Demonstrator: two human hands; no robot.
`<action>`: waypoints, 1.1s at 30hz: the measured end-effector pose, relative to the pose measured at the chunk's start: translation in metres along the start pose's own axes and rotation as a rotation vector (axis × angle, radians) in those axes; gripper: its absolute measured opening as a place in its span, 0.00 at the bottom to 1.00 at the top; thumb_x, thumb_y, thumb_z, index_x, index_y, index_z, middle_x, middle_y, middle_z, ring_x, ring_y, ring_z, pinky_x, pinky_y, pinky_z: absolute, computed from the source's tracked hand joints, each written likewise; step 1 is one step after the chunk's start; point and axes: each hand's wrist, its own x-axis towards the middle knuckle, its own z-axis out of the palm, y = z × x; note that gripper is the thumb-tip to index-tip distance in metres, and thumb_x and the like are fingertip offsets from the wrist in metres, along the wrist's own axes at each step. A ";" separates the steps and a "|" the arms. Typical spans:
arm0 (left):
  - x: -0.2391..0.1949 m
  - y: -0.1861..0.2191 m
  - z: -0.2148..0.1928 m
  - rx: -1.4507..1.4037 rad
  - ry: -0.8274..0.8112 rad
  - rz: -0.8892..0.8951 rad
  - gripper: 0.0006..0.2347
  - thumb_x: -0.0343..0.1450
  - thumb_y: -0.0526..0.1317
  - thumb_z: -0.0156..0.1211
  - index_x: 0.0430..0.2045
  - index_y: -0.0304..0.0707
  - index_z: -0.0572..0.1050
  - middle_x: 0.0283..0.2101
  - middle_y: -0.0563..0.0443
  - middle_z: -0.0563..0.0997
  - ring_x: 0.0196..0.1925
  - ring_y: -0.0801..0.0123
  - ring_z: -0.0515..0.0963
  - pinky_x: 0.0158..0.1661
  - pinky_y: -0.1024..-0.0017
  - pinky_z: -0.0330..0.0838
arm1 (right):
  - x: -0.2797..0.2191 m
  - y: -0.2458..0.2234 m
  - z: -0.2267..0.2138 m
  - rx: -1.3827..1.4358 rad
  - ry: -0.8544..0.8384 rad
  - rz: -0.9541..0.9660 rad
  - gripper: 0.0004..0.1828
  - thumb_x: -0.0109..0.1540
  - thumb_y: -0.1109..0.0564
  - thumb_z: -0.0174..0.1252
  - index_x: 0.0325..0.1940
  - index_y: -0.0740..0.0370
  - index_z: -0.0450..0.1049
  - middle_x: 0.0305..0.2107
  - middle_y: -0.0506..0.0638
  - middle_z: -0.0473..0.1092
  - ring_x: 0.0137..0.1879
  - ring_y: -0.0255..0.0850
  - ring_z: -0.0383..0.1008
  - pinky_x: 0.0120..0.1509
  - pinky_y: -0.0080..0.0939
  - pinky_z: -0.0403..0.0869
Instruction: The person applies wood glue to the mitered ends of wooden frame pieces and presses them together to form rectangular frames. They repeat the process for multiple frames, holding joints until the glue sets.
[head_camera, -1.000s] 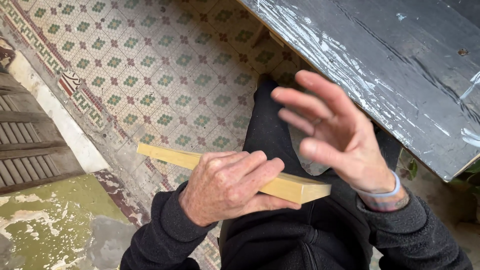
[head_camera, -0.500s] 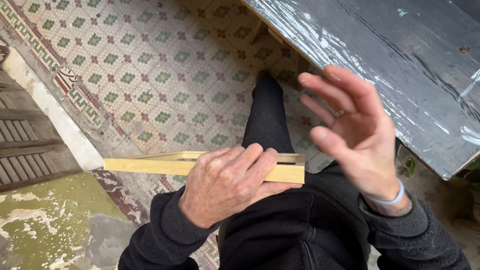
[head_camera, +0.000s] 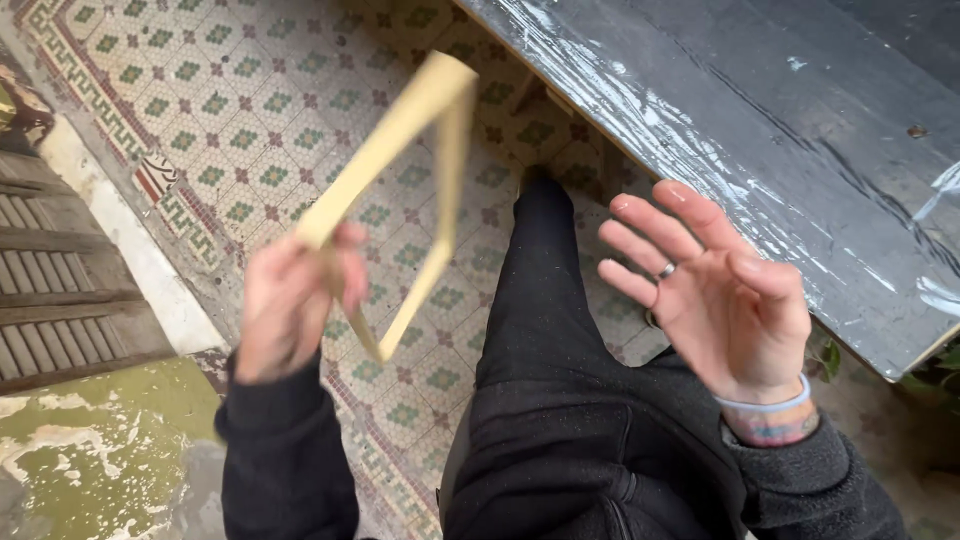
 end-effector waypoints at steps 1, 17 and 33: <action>-0.003 0.008 0.002 -0.297 -0.185 0.095 0.19 0.75 0.47 0.61 0.54 0.28 0.75 0.46 0.44 0.80 0.34 0.69 0.79 0.31 0.74 0.75 | -0.001 0.000 -0.002 0.090 -0.010 0.025 0.37 0.68 0.47 0.55 0.78 0.64 0.57 0.73 0.66 0.59 0.79 0.60 0.58 0.83 0.66 0.60; 0.011 -0.029 0.118 -0.384 -0.030 0.290 0.14 0.84 0.38 0.41 0.63 0.30 0.66 0.58 0.39 0.82 0.55 0.56 0.87 0.56 0.58 0.85 | -0.027 0.007 -0.001 -0.174 -0.144 -0.139 0.37 0.72 0.40 0.54 0.78 0.64 0.58 0.72 0.64 0.60 0.78 0.55 0.57 0.83 0.61 0.57; -0.038 0.025 0.188 0.577 0.145 0.642 0.15 0.78 0.29 0.62 0.59 0.26 0.70 0.53 0.48 0.83 0.48 0.61 0.87 0.49 0.67 0.82 | -0.042 0.066 -0.009 -0.783 -0.086 -0.689 0.48 0.66 0.30 0.48 0.82 0.58 0.48 0.75 0.76 0.48 0.85 0.61 0.52 0.85 0.58 0.56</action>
